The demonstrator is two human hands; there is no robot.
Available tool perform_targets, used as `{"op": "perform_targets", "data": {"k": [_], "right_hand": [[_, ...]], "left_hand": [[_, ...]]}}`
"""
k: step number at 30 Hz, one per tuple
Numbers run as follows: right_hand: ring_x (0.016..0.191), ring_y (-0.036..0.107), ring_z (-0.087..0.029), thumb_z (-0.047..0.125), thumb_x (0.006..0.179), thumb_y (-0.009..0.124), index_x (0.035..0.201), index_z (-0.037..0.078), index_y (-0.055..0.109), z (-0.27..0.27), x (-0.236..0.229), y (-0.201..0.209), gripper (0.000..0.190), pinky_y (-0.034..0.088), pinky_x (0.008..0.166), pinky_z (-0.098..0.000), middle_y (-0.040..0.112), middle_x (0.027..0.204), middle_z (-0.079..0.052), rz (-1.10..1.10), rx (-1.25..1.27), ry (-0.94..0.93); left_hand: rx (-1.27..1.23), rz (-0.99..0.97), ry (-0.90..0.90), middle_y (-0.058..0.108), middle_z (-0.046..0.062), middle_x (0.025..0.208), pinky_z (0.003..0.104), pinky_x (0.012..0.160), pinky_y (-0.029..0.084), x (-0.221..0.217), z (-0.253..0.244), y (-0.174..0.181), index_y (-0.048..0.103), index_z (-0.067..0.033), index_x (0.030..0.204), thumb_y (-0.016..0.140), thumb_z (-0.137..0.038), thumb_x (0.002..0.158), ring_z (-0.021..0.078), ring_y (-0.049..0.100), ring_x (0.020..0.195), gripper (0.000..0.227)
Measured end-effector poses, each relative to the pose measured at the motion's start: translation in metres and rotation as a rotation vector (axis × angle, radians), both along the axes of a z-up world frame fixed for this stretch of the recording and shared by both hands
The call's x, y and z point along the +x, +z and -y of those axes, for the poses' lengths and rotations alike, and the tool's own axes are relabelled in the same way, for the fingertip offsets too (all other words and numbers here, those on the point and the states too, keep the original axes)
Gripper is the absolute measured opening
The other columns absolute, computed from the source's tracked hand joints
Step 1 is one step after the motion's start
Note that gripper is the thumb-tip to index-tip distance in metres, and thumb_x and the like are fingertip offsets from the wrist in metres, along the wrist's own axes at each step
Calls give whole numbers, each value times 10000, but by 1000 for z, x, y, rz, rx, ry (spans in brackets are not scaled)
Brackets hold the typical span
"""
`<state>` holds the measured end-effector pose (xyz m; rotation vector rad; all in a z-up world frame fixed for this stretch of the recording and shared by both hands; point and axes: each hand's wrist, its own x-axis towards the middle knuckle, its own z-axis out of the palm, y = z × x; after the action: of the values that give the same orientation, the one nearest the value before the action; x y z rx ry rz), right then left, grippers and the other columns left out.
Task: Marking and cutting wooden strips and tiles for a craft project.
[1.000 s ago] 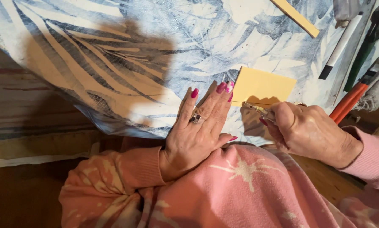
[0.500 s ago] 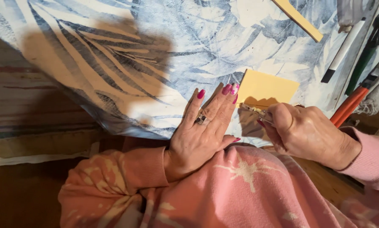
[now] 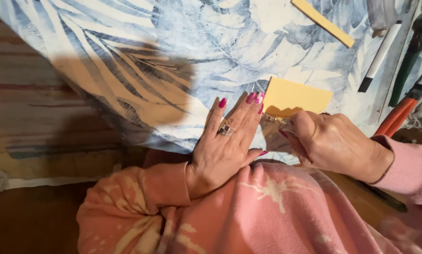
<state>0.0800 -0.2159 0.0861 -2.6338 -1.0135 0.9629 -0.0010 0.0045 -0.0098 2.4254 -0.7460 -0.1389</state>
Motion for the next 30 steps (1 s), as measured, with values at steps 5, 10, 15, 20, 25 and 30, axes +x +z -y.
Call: {"op": "perform_targets", "data": {"k": [5, 10, 15, 20, 25, 30], "right_hand": [[439, 598, -345, 153, 798, 699, 894, -67, 493, 13, -8, -2, 317, 478, 395, -434, 604, 626, -177, 30, 38, -2], [511, 682, -193, 169, 976, 566, 1152, -21, 498, 45, -10, 26, 268, 518, 458, -323, 706, 775, -133, -50, -18, -120], [854, 738, -277, 35, 982, 557, 1212, -84, 299, 50, -22, 28, 366, 546, 620, -332, 727, 1080, -251, 130, 463, -293], [1050, 741, -326, -30, 1015, 602, 1199, 38, 313, 58, -48, -33, 349, 586, 847, -392, 690, 1178, -254, 224, 902, -356], [996, 729, -303, -39, 982, 652, 1171, 55, 347, 76, -58, -43, 371, 558, 885, -392, 709, 1157, -236, 272, 927, -345], [956, 729, -295, -57, 942, 675, 1155, 69, 395, 103, -67, -46, 373, 556, 868, -384, 725, 1122, -232, 347, 918, -375]], "left_hand": [[-4, -6, 1, 364, 156, 1670, 620, 1284, 138, -1, -7, 10, 484, 27, 1536, 655, -528, 949, 292, 247, 1595, 825], [-134, -52, 6, 320, 209, 1653, 645, 1252, 152, 7, -8, 18, 471, 68, 1504, 760, -488, 868, 359, 227, 1570, 894], [-158, -21, -11, 315, 258, 1637, 641, 1248, 181, 38, -11, 34, 424, 85, 1514, 855, -419, 784, 416, 211, 1555, 986], [-141, 63, -99, 404, 216, 1631, 623, 1284, 178, 55, -10, 29, 354, 38, 1576, 878, -376, 832, 385, 233, 1579, 999], [-79, 33, -110, 384, 167, 1649, 631, 1267, 158, 61, -2, 28, 275, 37, 1598, 850, -397, 850, 397, 216, 1576, 1039], [-82, 37, -114, 363, 128, 1682, 615, 1286, 150, 66, 0, 28, 275, -25, 1627, 829, -416, 924, 372, 212, 1595, 976]]}}
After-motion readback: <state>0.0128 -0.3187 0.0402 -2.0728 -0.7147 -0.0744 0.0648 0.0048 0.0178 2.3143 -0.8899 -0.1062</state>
